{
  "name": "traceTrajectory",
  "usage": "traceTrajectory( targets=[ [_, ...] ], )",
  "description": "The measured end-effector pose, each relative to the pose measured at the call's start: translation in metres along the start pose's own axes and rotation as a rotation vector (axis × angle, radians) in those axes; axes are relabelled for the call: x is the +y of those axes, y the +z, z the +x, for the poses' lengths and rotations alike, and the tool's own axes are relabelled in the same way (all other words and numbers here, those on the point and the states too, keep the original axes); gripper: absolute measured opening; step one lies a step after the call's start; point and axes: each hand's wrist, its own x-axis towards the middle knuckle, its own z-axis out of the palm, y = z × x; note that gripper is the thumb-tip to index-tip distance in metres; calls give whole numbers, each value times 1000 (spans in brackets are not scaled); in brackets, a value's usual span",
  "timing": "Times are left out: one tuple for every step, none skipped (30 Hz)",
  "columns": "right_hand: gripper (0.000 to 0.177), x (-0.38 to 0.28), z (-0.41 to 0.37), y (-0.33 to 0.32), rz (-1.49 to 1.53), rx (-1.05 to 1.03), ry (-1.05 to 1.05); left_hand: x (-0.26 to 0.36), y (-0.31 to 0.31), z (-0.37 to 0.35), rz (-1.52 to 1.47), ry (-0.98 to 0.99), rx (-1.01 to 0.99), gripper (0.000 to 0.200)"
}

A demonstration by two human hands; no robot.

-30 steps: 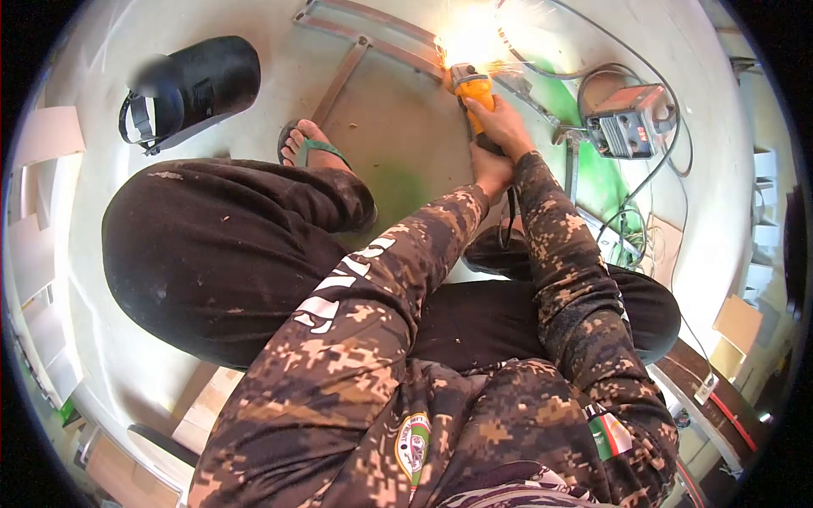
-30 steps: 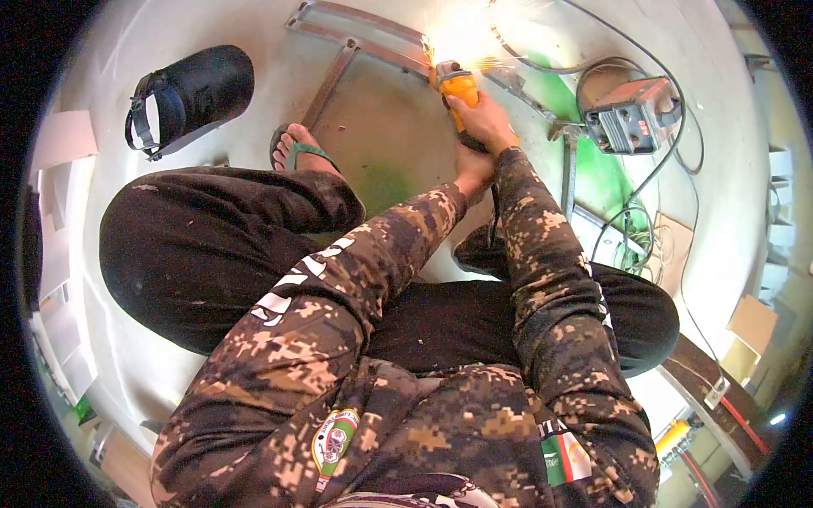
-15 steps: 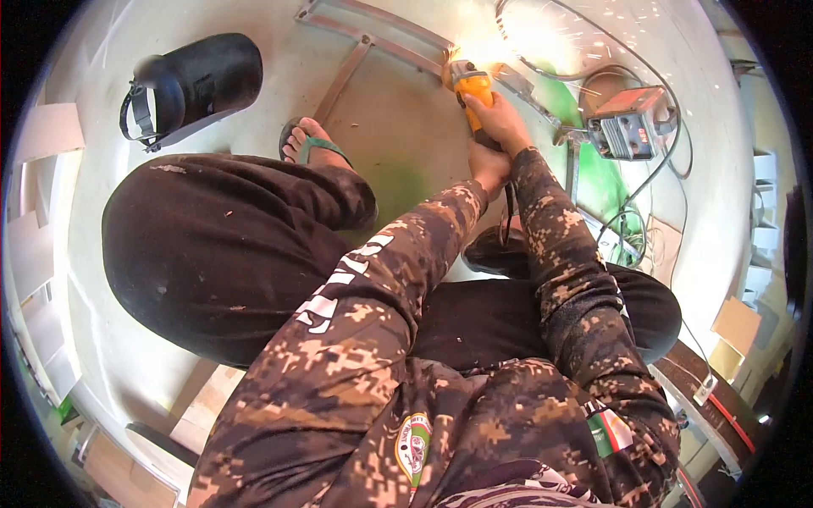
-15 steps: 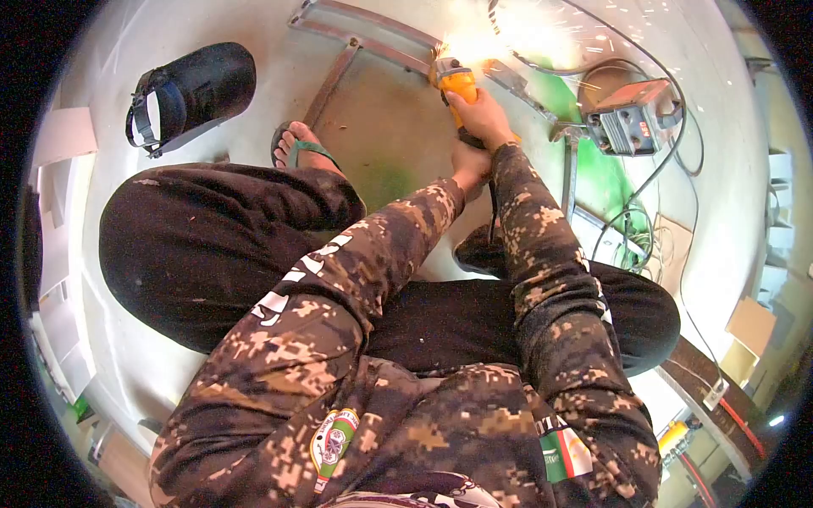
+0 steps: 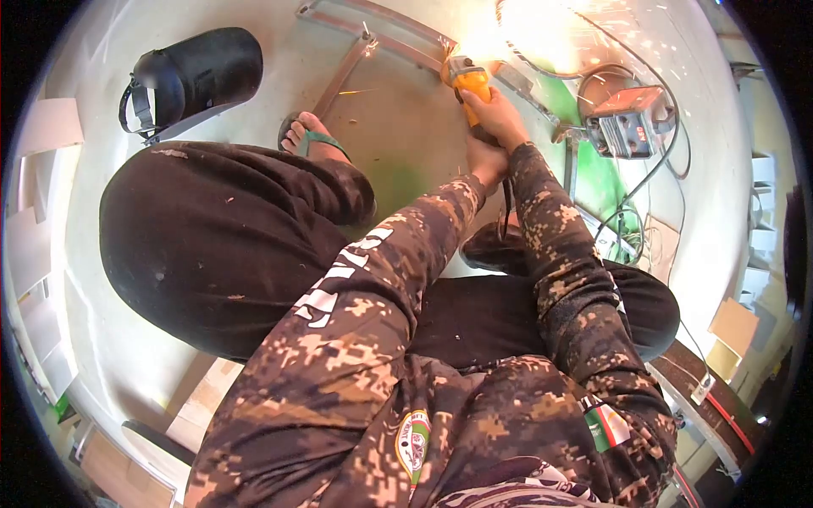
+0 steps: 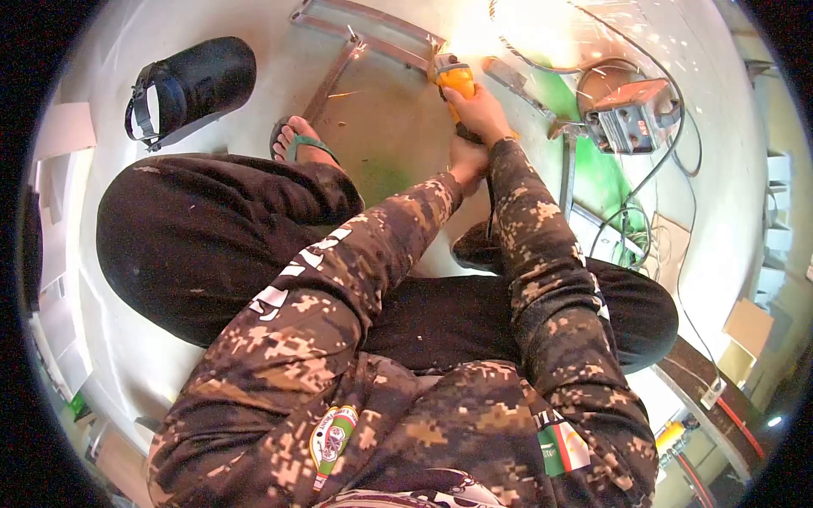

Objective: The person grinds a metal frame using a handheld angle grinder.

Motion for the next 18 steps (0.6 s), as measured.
traceTrajectory(
  targets=[
    [70,0,6,2,-10,12,3,0,2,2,-1,6,3,79],
    [70,4,4,5,-6,9,5,-4,4,-2,-109,99,-29,79],
    [70,7,3,4,-8,-2,-18,-6,4,-3,-218,197,-64,80],
    [70,6,4,2,-12,-11,-43,9,2,-14,-218,202,-65,80],
    [70,6,4,2,-13,-13,-41,22,0,-26,-183,164,-92,82],
    [70,5,5,1,15,7,-25,30,-3,-34,-150,126,-119,85],
    [70,4,5,0,43,27,-11,30,-4,-32,-150,126,-118,85],
    [70,5,2,-1,42,26,-9,30,-6,-29,-61,47,-125,82],
    [70,5,3,-2,51,45,4,29,-7,-23,28,-30,-130,79],
    [70,4,3,-2,62,63,17,13,-5,-12,30,-28,-130,79],
    [70,5,1,-2,64,63,18,-14,2,1,32,63,-74,76],
    [70,8,-1,-4,74,72,18,-15,5,1,33,156,-20,74],
    [70,11,-1,-4,82,81,20,-15,7,4,32,155,-22,74],
    [70,15,-2,-4,79,80,27,-18,8,4,53,124,-19,74],
    [69,17,-2,-3,66,86,18,-14,8,-1,74,92,-13,75],
    [69,16,-1,-3,55,95,2,-7,5,-4,73,92,-13,75],
    [69,15,0,-3,55,95,2,0,0,-7,51,146,-97,75],
    [68,12,-2,-3,4,92,10,0,-2,-7,30,200,-182,76]
  ],
)
